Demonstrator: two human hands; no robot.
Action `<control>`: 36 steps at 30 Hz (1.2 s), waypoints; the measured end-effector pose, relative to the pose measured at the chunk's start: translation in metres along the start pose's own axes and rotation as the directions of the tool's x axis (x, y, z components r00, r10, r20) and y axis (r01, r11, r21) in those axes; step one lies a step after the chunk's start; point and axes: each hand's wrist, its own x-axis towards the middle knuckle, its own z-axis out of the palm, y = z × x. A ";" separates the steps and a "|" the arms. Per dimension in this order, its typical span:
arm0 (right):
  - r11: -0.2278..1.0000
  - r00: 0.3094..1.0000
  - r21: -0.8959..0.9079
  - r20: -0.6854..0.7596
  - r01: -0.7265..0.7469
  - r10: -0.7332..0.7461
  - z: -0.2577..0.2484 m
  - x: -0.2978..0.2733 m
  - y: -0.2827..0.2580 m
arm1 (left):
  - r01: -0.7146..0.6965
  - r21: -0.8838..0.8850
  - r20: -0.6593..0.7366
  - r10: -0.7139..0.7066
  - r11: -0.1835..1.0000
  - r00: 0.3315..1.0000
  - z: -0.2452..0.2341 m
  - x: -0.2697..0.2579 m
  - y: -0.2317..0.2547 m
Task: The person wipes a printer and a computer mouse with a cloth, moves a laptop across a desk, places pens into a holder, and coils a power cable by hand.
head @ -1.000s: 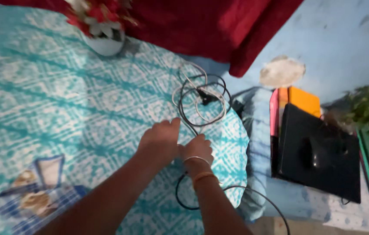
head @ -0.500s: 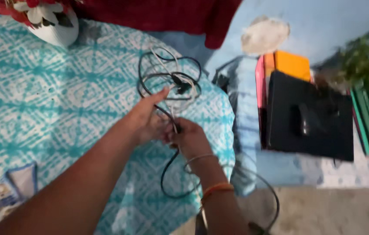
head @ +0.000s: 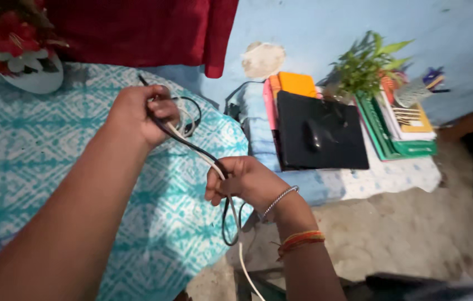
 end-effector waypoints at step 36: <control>0.457 0.020 -0.500 -0.658 0.736 -0.753 0.185 -0.339 -0.213 | -0.948 0.283 0.954 -0.148 0.143 0.263 0.249 -0.477 -0.151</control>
